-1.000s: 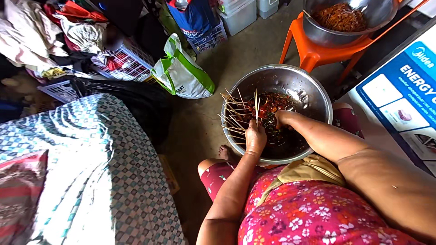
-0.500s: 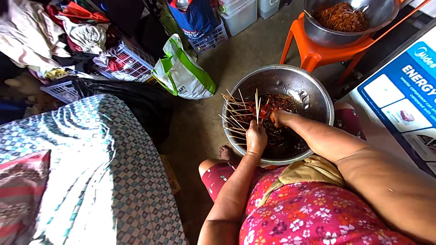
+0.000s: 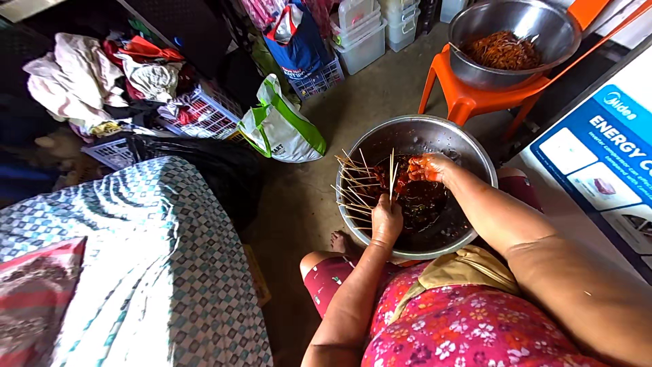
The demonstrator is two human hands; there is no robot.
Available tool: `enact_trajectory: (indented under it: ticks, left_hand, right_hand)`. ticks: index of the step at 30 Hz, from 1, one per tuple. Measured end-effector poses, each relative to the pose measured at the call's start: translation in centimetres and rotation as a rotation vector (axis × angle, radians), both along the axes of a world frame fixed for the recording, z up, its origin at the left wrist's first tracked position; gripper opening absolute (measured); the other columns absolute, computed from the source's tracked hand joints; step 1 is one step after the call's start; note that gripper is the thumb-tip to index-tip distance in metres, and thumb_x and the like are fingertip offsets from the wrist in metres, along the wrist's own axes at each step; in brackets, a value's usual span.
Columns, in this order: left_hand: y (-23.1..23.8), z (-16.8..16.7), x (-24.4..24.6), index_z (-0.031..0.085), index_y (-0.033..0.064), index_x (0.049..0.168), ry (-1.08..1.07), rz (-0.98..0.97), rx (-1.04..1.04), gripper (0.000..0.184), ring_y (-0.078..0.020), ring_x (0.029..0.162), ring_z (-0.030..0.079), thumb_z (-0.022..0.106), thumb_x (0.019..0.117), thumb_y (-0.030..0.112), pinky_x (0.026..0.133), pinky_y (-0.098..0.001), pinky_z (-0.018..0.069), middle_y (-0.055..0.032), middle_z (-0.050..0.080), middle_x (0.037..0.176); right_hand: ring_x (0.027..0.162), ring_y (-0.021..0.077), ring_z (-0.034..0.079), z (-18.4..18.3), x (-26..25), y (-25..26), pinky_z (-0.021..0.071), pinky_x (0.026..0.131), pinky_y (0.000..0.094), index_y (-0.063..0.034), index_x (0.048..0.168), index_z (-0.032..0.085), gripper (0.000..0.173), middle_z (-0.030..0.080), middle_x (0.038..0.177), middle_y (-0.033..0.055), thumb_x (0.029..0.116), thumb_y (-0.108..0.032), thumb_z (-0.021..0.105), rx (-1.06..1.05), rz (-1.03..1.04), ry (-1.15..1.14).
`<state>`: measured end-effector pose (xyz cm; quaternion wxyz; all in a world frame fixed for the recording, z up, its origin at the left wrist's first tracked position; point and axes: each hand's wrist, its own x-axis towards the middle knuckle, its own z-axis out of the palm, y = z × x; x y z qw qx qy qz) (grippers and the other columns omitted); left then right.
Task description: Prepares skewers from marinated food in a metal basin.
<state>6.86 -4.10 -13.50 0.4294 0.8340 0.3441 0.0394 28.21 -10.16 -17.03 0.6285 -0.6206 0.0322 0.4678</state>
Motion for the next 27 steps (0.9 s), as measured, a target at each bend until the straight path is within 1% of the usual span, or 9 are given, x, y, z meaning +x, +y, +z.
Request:
enact_trajectory:
  ticks: [1, 3, 8, 13, 17, 21, 23, 25, 27]
  left_hand:
    - [0.0, 0.0, 0.0, 0.062, -0.0020, 0.121, -0.003, -0.002, -0.001, 0.027, -0.0246, 0.085, 0.067, 0.048, 0.1036, 0.013, 0.083, -0.0435, 0.0545, -0.0153, 0.068, 0.094]
    - [0.0, 0.0, 0.0, 0.063, -0.0022, 0.120, -0.012, -0.005, -0.001, 0.026, -0.0248, 0.086, 0.067, 0.048, 0.1032, 0.012, 0.083, -0.0431, 0.0544, -0.0156, 0.068, 0.094]
    - [-0.1, 0.0, 0.0, 0.063, -0.0019, 0.119, -0.014, -0.015, 0.000, 0.026, -0.0234, 0.084, 0.067, 0.049, 0.1031, 0.012, 0.081, -0.0424, 0.0546, -0.0149, 0.068, 0.092]
    - [0.0, -0.1, -0.1, 0.063, -0.0017, 0.117, -0.024, -0.011, -0.014, 0.024, -0.0222, 0.081, 0.066, 0.049, 0.1033, 0.012, 0.080, -0.0410, 0.0541, -0.0138, 0.067, 0.091]
    - [0.0, -0.2, -0.1, 0.064, -0.0016, 0.116, -0.033, -0.015, -0.005, 0.024, -0.0224, 0.080, 0.066, 0.050, 0.1029, 0.012, 0.079, -0.0412, 0.0540, -0.0133, 0.067, 0.089]
    - [0.0, -0.2, -0.1, 0.064, -0.0018, 0.116, -0.011, -0.019, 0.004, 0.024, -0.0232, 0.082, 0.066, 0.049, 0.1032, 0.012, 0.080, -0.0418, 0.0542, -0.0139, 0.067, 0.089]
    - [0.1, -0.2, -0.1, 0.064, -0.0015, 0.117, 0.001, -0.018, 0.003, 0.024, -0.0233, 0.082, 0.066, 0.049, 0.1034, 0.012, 0.080, -0.0419, 0.0543, -0.0141, 0.067, 0.089]
    - [0.0, -0.2, 0.0, 0.063, -0.0011, 0.117, 0.011, -0.008, 0.001, 0.024, -0.0237, 0.082, 0.067, 0.049, 0.1030, 0.012, 0.081, -0.0426, 0.0544, -0.0140, 0.067, 0.089]
    - [0.0, -0.1, 0.0, 0.063, -0.0010, 0.118, 0.029, 0.001, -0.004, 0.024, -0.0241, 0.083, 0.067, 0.049, 0.1031, 0.012, 0.081, -0.0431, 0.0546, -0.0144, 0.068, 0.090]
  right_hand:
    - [0.073, 0.0176, 0.063, 0.2, 0.0, -0.1, 0.0588, 0.072, 0.0354, -0.0006, 0.123, 0.054, 0.022, 0.060, 0.093, 0.0079, 0.1097, -0.015, 0.043, 0.017, 0.002, 0.016]
    - [0.074, 0.0182, 0.063, 0.1, 0.2, -0.1, 0.0587, 0.073, 0.0368, -0.0003, 0.121, 0.054, 0.021, 0.060, 0.092, 0.0080, 0.1099, -0.013, 0.042, 0.048, 0.009, 0.024]
    - [0.074, 0.0186, 0.063, 0.2, 0.2, -0.1, 0.0584, 0.074, 0.0378, 0.0016, 0.123, 0.053, 0.019, 0.059, 0.091, 0.0087, 0.1070, -0.005, 0.044, 0.079, -0.007, 0.007]
    - [0.075, 0.0181, 0.063, 0.3, 0.0, 0.0, 0.0583, 0.076, 0.0369, 0.0008, 0.122, 0.053, 0.018, 0.059, 0.091, 0.0084, 0.1064, -0.004, 0.046, 0.077, -0.012, 0.010]
    - [0.076, 0.0180, 0.064, 0.2, 0.2, -0.2, 0.0585, 0.076, 0.0373, -0.0001, 0.123, 0.053, 0.018, 0.060, 0.092, 0.0079, 0.1069, -0.005, 0.046, 0.078, 0.053, -0.023]
    - [0.072, 0.0180, 0.065, 0.1, 0.0, -0.4, 0.0600, 0.071, 0.0387, 0.0004, 0.117, 0.057, 0.014, 0.061, 0.087, 0.0067, 0.1058, -0.004, 0.049, 0.073, 0.175, -0.129]
    - [0.069, 0.0187, 0.067, -0.3, -0.2, -0.3, 0.0620, 0.068, 0.0390, 0.0032, 0.112, 0.060, 0.012, 0.062, 0.085, 0.0087, 0.1040, -0.002, 0.053, 0.075, 0.221, -0.238]
    - [0.067, 0.0181, 0.068, -0.5, -0.5, -0.2, 0.0626, 0.066, 0.0368, 0.0055, 0.111, 0.063, 0.013, 0.065, 0.085, 0.0110, 0.1033, -0.002, 0.055, 0.058, 0.267, -0.362]
    - [0.066, 0.0176, 0.068, -0.5, -0.8, -0.2, 0.0623, 0.066, 0.0360, 0.0071, 0.111, 0.063, 0.014, 0.065, 0.085, 0.0123, 0.1030, -0.001, 0.056, 0.057, 0.300, -0.420]
